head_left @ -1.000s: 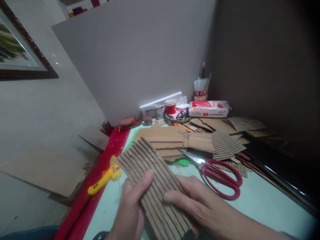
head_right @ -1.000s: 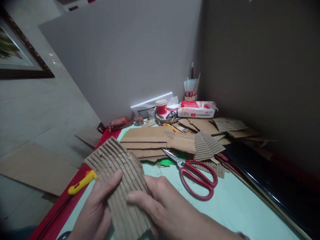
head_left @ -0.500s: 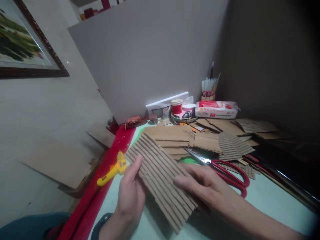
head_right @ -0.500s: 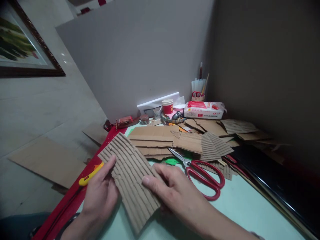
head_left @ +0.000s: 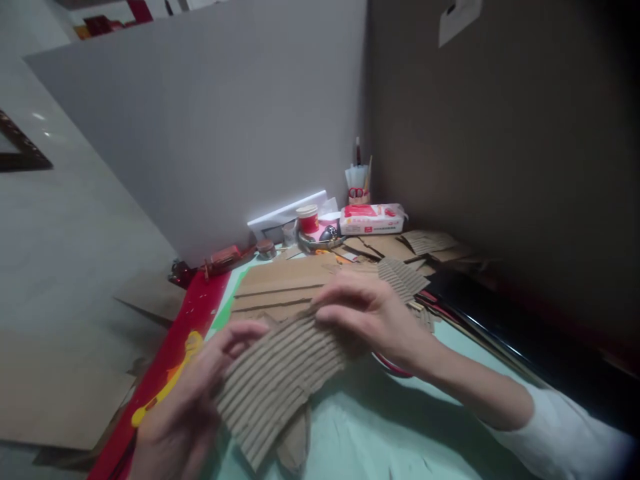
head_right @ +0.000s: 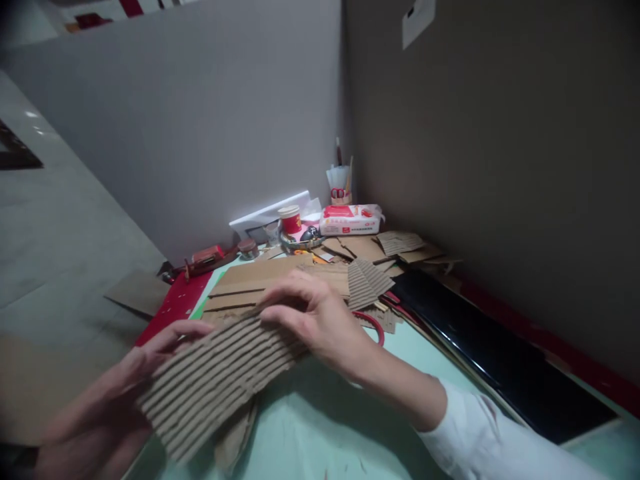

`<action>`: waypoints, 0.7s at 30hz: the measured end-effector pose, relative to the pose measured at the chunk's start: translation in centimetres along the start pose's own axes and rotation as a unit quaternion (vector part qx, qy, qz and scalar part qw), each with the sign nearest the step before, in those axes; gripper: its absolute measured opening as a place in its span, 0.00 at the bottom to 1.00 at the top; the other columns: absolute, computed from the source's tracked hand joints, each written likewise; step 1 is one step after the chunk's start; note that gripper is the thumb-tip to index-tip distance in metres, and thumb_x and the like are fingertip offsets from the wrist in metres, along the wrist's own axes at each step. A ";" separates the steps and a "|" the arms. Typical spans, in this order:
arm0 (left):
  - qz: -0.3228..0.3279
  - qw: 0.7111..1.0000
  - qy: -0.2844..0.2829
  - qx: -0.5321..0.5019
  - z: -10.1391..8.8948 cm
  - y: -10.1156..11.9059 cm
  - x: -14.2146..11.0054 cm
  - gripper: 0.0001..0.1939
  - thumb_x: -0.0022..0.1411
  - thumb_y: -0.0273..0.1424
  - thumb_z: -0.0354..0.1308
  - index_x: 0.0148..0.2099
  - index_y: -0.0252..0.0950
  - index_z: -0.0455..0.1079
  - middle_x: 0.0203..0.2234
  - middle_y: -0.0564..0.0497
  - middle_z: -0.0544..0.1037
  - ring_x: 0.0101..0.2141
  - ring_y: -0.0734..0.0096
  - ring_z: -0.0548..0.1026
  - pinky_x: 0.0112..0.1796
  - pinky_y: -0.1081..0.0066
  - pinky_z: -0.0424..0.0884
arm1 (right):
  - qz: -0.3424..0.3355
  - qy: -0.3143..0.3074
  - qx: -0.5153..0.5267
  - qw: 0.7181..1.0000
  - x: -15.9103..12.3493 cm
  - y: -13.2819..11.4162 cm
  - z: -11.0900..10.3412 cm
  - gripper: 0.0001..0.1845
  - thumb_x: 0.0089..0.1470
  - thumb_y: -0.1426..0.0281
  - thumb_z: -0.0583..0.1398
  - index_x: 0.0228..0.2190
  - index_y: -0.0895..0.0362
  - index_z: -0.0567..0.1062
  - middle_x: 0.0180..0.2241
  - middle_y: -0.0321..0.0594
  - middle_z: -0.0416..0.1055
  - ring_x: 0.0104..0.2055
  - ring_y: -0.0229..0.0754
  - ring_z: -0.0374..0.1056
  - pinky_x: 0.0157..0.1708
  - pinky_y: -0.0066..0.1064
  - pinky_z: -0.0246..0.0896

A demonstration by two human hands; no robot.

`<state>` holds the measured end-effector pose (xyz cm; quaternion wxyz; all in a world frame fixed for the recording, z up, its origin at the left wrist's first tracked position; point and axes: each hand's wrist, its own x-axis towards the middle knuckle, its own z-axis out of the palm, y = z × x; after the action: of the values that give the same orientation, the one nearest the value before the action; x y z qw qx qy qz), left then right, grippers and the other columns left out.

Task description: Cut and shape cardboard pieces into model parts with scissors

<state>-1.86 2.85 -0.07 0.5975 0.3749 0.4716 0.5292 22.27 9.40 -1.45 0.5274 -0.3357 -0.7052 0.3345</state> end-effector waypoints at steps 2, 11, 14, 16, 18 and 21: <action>-0.019 0.986 -0.072 0.148 -0.4 0.5 0.6 0.24 0.51 0.53 0.74 0.43 0.42 0.84 0.34 0.49 0.84 0.36 0.58 0.79 0.35 0.70 0.75 | -0.025 -0.046 -0.001 0.999 -0.2 -0.4 0.2 0.04 0.57 0.74 0.70 0.32 0.54 0.85 0.32 0.31 0.78 0.37 0.37 0.74 0.40 0.25 0.67; 0.036 0.978 -0.003 0.205 0.5 -0.1 1.0 0.17 0.58 0.44 0.73 0.44 0.38 0.86 0.32 0.48 0.86 0.32 0.59 0.81 0.34 0.68 0.74 | -0.010 0.009 -0.177 0.984 -0.1 -0.9 -1.3 0.15 0.75 0.66 0.51 0.45 0.55 0.77 0.41 0.40 0.80 0.42 0.43 0.77 0.44 0.32 0.68; 0.046 0.988 0.141 0.049 0.9 -0.8 1.5 0.22 0.53 0.39 0.76 0.48 0.36 0.82 0.29 0.49 0.86 0.31 0.59 0.83 0.28 0.70 0.72 | -0.014 -0.049 -0.306 0.951 -0.6 1.2 -3.1 0.13 0.68 0.69 0.54 0.31 0.53 0.73 0.30 0.42 0.76 0.31 0.49 0.74 0.31 0.36 0.61; 0.071 0.981 0.177 0.024 0.9 -1.2 2.0 0.24 0.52 0.40 0.77 0.49 0.34 0.80 0.31 0.48 0.86 0.37 0.56 0.85 0.29 0.71 0.73 | -0.019 -0.066 -0.384 0.921 -1.2 3.0 -4.0 0.11 0.59 0.71 0.54 0.25 0.52 0.69 0.23 0.45 0.73 0.20 0.50 0.68 0.22 0.36 0.46; 0.090 0.976 0.199 0.012 0.8 -1.5 2.3 0.26 0.52 0.40 0.77 0.50 0.34 0.78 0.34 0.47 0.87 0.42 0.54 0.85 0.32 0.70 0.75 | -0.033 -0.085 -0.431 0.898 -2.0 4.5 -4.6 0.10 0.55 0.73 0.55 0.23 0.51 0.67 0.19 0.45 0.72 0.16 0.51 0.68 0.20 0.36 0.43; 0.106 0.966 0.235 -0.008 0.7 -1.5 2.5 0.28 0.53 0.40 0.77 0.52 0.35 0.76 0.38 0.46 0.87 0.46 0.53 0.85 0.42 0.64 0.79 | -0.067 -0.128 -0.473 0.869 -3.2 6.0 -5.0 0.06 0.55 0.74 0.57 0.30 0.53 0.74 0.20 0.43 0.75 0.16 0.51 0.72 0.18 0.37 0.50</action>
<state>-0.82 5.11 -1.74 0.4133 0.2833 0.5522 0.6663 28.51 10.60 -6.94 0.2318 -0.4508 -0.8613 -0.0355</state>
